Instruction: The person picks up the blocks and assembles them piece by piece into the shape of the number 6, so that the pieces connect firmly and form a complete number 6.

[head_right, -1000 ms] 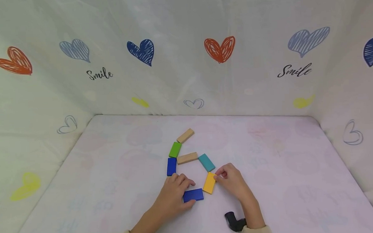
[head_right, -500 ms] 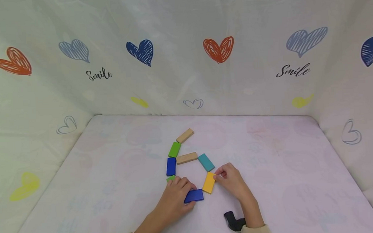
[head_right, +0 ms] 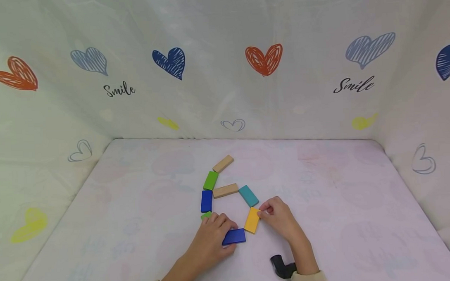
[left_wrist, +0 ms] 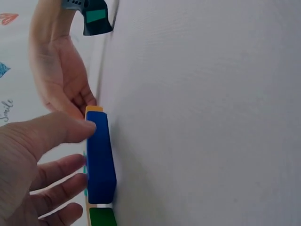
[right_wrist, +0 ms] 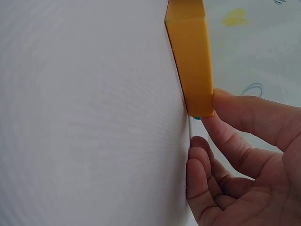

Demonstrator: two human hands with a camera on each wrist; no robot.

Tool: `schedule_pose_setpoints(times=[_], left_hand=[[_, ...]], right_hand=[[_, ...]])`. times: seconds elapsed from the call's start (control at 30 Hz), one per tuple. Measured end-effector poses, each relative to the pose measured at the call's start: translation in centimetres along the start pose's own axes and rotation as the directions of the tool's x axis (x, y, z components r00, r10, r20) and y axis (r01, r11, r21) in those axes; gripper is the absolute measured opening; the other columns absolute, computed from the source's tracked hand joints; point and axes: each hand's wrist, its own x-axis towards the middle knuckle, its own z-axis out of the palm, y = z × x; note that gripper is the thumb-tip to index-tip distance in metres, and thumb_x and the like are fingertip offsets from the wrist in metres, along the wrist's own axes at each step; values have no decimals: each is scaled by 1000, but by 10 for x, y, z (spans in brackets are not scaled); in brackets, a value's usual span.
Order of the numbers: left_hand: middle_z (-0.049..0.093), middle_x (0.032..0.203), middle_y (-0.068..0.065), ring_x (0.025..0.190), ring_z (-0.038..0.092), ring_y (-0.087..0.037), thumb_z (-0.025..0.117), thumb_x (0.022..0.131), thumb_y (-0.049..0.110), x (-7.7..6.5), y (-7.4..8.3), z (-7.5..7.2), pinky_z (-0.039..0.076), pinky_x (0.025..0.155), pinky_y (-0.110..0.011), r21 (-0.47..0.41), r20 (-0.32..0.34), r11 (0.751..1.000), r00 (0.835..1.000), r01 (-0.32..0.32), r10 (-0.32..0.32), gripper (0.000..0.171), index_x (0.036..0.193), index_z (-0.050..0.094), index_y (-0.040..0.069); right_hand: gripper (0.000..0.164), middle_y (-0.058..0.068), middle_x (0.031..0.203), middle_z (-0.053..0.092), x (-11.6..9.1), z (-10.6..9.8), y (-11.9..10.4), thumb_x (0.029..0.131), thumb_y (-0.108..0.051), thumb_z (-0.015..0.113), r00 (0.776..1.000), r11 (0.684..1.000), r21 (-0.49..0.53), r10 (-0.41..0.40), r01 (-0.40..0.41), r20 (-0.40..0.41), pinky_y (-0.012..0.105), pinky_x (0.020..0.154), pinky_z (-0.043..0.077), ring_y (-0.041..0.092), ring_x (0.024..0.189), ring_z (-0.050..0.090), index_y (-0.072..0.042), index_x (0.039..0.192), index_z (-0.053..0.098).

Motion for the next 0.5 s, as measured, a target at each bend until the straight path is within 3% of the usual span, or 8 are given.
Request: schedule_pose_setpoints(times=[0.27, 0.5], left_hand=[[52, 98, 10, 90, 43, -7, 68, 80, 42, -5, -9, -10, 43, 82, -29, -67, -100, 997, 995, -26, 19, 37, 111, 60, 24], [53, 99, 7, 86, 42, -8, 70, 79, 37, -12, -27, -15, 41, 73, -25, -151, -162, 987, 984, 45, -69, 38, 112, 59, 21]], right_hand=[[13, 5, 89, 51, 0, 1, 1, 84, -15, 66, 1000, 1000, -6, 16, -16, -5, 20, 68, 43, 16, 81, 47, -4, 90, 62], [13, 5, 89, 51, 2, 2, 1, 84, -15, 66, 1000, 1000, -14, 22, -22, -1, 21, 68, 43, 16, 81, 47, -4, 90, 62]])
